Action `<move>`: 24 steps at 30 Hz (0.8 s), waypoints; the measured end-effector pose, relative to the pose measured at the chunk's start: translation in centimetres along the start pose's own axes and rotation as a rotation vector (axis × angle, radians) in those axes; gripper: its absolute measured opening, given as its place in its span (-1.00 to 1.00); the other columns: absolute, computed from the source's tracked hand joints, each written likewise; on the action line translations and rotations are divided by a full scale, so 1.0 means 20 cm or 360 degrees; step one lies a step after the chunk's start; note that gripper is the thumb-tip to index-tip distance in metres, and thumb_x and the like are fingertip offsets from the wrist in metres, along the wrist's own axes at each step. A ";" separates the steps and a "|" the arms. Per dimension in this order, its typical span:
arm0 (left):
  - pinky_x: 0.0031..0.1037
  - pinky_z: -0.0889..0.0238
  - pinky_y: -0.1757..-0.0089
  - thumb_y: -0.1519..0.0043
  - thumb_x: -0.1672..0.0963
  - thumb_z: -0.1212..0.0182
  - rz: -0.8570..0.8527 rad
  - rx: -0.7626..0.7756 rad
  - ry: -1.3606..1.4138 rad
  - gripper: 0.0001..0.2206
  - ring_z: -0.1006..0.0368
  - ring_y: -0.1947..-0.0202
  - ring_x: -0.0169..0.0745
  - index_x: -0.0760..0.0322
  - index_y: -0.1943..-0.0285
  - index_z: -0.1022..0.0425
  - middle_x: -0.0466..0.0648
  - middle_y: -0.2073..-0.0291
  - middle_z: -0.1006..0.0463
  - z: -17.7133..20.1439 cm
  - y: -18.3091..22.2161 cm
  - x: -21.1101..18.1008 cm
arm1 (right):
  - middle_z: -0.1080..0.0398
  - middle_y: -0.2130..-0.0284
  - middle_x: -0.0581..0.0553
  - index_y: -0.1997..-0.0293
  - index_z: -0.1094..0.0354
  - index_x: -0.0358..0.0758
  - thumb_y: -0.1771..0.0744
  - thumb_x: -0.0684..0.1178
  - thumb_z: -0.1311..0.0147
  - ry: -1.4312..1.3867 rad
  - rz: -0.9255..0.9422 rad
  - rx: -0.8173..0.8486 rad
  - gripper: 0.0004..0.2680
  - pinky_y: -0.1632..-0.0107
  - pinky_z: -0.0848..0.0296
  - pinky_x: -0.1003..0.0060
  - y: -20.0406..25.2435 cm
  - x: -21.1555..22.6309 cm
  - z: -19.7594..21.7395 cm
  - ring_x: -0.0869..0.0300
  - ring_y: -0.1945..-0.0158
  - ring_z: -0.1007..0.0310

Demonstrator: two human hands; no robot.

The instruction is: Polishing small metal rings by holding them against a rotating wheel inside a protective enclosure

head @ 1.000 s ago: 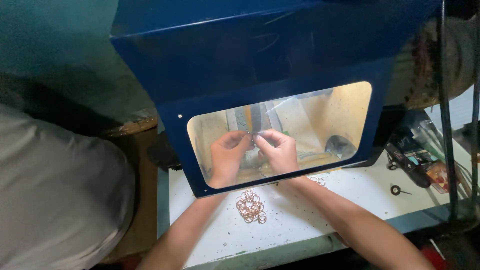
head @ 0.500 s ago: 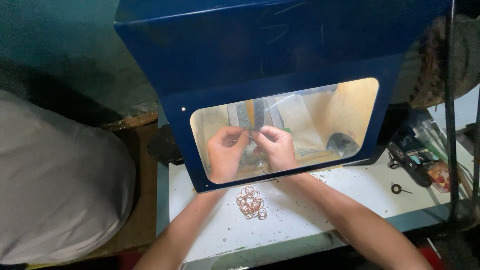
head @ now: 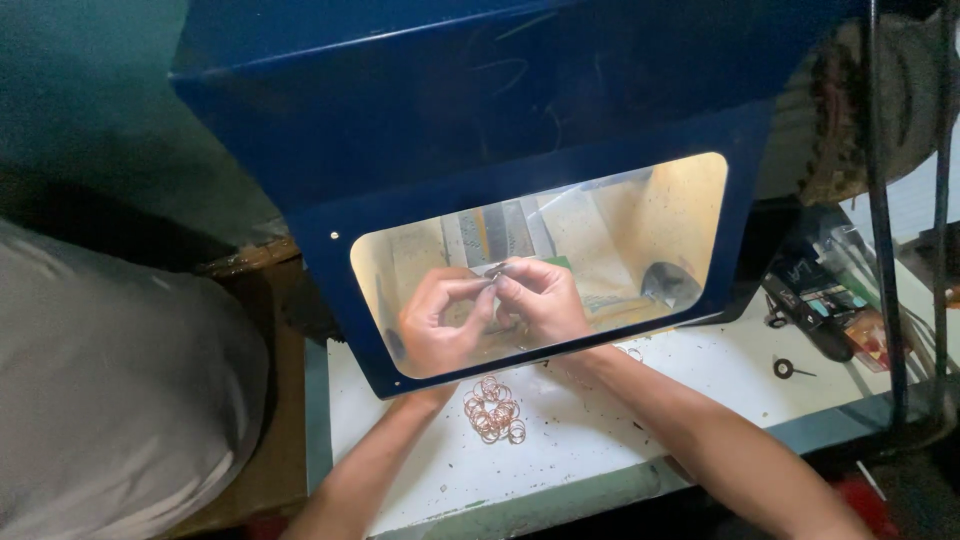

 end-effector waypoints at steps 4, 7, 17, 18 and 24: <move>-0.50 -0.51 0.26 -0.09 0.20 -0.49 0.0190 -0.0019 0.0048 -0.93 -0.61 0.39 -0.27 0.24 0.31 -0.70 -0.04 0.39 -0.65 -0.02 0.00 0.04 | -0.46 0.39 -0.23 0.26 -0.52 -0.46 -0.29 -0.25 -0.30 0.0034 0.0039 -0.0027 -0.93 0.55 -0.51 0.25 0.01 0.10 -0.05 0.25 0.57 -0.38; -0.44 -0.51 0.20 -0.11 0.22 -0.45 0.0463 -0.0075 0.0151 -0.92 -0.61 0.36 -0.26 0.29 0.25 -0.68 0.01 0.38 -0.65 -0.06 0.04 0.19 | -0.46 0.39 -0.22 0.26 -0.54 -0.47 -0.30 -0.25 -0.31 0.0208 0.0143 -0.0043 -0.93 0.54 -0.51 0.27 0.00 0.12 -0.02 0.28 0.56 -0.37; -0.40 -0.54 0.30 -0.22 0.24 -0.25 0.1414 0.0051 0.0844 -0.95 -0.59 0.44 -0.21 0.42 0.21 -0.59 0.03 0.44 -0.59 -0.25 0.12 0.46 | -0.51 0.40 -0.24 0.28 -0.57 -0.42 -0.28 -0.28 -0.30 0.0469 0.0312 -0.0071 -0.97 0.57 -0.45 0.38 -0.01 0.14 0.00 0.26 0.65 -0.42; -0.44 -0.54 0.29 -0.22 0.25 -0.23 0.1524 0.0074 0.0949 -0.96 -0.59 0.42 -0.21 0.42 0.23 -0.57 0.01 0.42 -0.58 -0.27 0.13 0.47 | -0.51 0.40 -0.24 0.27 -0.58 -0.41 -0.28 -0.28 -0.29 0.0476 0.0298 -0.0072 -0.96 0.56 -0.45 0.38 -0.01 0.14 0.00 0.26 0.65 -0.42; -0.47 -0.49 0.21 -0.30 0.17 -0.24 0.1589 0.0251 0.1149 -0.91 -0.58 0.34 -0.33 0.34 0.18 -0.58 -0.06 0.35 -0.62 -0.28 0.14 0.45 | -0.47 0.41 -0.18 0.24 -0.56 -0.44 -0.26 -0.29 -0.28 0.0404 0.0182 -0.0097 -0.93 0.51 -0.50 0.39 0.02 0.14 -0.03 0.29 0.64 -0.39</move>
Point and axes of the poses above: each hand's wrist, its own y-axis away from the middle knuckle, its own z-axis out of the back of the hand, x = y × z, the point moved 7 cm from there along -y, towards the middle knuckle
